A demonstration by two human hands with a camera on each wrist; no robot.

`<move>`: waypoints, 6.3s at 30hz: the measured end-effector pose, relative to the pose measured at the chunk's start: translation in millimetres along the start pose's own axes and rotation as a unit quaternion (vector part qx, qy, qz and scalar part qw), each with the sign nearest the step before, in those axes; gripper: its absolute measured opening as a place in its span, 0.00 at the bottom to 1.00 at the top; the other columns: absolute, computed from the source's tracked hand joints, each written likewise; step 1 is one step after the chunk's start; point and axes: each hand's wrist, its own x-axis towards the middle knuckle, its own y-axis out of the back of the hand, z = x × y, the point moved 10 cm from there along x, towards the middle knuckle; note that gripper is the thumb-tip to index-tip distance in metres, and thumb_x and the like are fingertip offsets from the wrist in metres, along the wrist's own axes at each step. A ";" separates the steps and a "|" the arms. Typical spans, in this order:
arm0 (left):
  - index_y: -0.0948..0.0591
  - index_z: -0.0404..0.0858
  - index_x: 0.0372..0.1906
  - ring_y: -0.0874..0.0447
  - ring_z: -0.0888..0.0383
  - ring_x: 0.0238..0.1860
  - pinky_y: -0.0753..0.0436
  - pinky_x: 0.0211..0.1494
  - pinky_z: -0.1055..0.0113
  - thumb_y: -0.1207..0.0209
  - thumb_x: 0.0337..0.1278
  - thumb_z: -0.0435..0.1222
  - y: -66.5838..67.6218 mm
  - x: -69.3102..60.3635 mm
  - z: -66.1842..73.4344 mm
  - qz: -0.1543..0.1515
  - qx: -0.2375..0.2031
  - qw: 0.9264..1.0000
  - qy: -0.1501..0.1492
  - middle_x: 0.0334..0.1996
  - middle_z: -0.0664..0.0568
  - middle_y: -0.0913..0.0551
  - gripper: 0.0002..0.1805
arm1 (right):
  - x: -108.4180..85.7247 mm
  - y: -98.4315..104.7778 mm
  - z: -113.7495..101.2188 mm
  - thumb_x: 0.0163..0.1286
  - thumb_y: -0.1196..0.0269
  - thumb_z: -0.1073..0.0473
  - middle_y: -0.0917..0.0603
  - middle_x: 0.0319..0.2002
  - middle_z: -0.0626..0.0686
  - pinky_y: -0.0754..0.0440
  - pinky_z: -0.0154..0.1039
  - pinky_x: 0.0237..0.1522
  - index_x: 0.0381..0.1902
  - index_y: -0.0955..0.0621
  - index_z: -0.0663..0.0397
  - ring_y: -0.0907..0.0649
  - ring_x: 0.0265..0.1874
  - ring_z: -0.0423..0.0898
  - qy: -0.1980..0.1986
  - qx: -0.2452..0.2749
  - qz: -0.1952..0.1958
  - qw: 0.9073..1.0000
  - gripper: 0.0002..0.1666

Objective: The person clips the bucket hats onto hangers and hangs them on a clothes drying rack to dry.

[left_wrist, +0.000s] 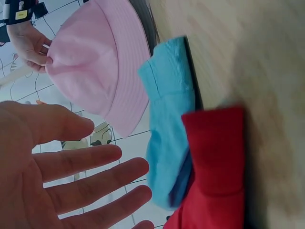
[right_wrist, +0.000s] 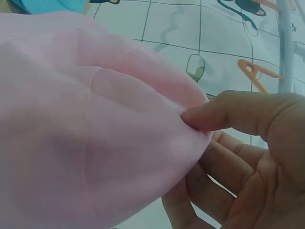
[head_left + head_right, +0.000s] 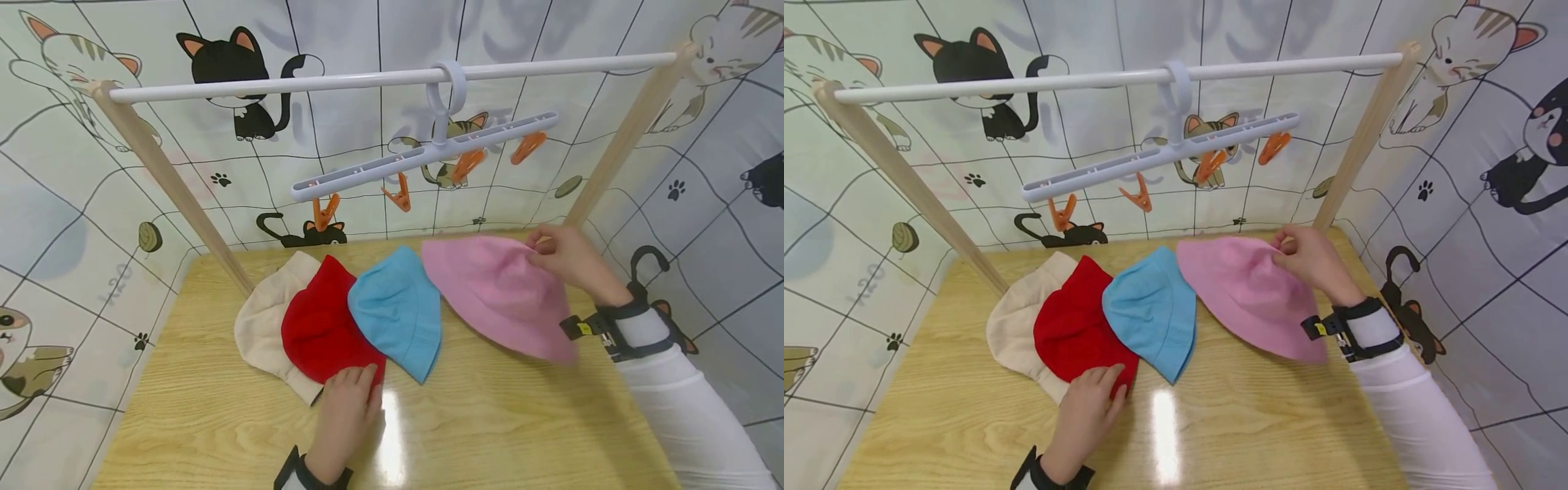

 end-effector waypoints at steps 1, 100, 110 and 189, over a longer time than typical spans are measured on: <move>0.17 0.33 0.45 0.19 0.46 0.39 0.20 0.43 0.51 0.31 0.49 0.35 2.3 1.8 -0.3 0.004 0.007 1.000 -0.007 0.37 0.44 0.16 0.17 | 0.0 0.6 -1.7 0.65 0.37 0.64 0.19 0.46 0.72 0.23 0.57 0.45 0.42 0.22 0.64 0.19 0.46 0.65 0.002 0.001 -0.002 1.000 0.10; 0.21 0.32 0.39 0.23 0.55 0.35 0.27 0.43 0.69 0.50 0.70 0.30 45.2 249.3 125.0 -0.051 -0.179 0.948 -0.258 0.32 0.47 0.20 0.07 | 12.2 35.2 -70.9 0.68 0.39 0.62 0.14 0.39 0.57 0.22 0.33 0.41 0.42 0.16 0.60 0.15 0.42 0.54 0.086 0.009 0.022 0.996 0.09; 0.20 0.32 0.40 0.20 0.54 0.38 0.25 0.44 0.68 0.48 0.69 0.30 39.3 269.0 126.0 -0.051 -0.182 0.953 -0.239 0.35 0.46 0.17 0.07 | 28.6 64.6 -54.2 0.71 0.42 0.54 0.15 0.40 0.57 0.25 0.35 0.41 0.50 0.19 0.63 0.18 0.39 0.43 0.021 0.017 0.032 0.999 0.18; 0.21 0.33 0.46 0.25 0.55 0.41 0.31 0.41 0.74 0.54 0.69 0.28 -19.2 329.7 130.9 -0.187 -0.294 0.928 -0.131 0.37 0.46 0.23 0.11 | 67.0 75.9 -26.9 0.60 0.29 0.48 0.13 0.36 0.42 0.24 0.31 0.41 0.39 0.11 0.52 0.16 0.40 0.43 -0.072 0.168 0.069 0.981 0.15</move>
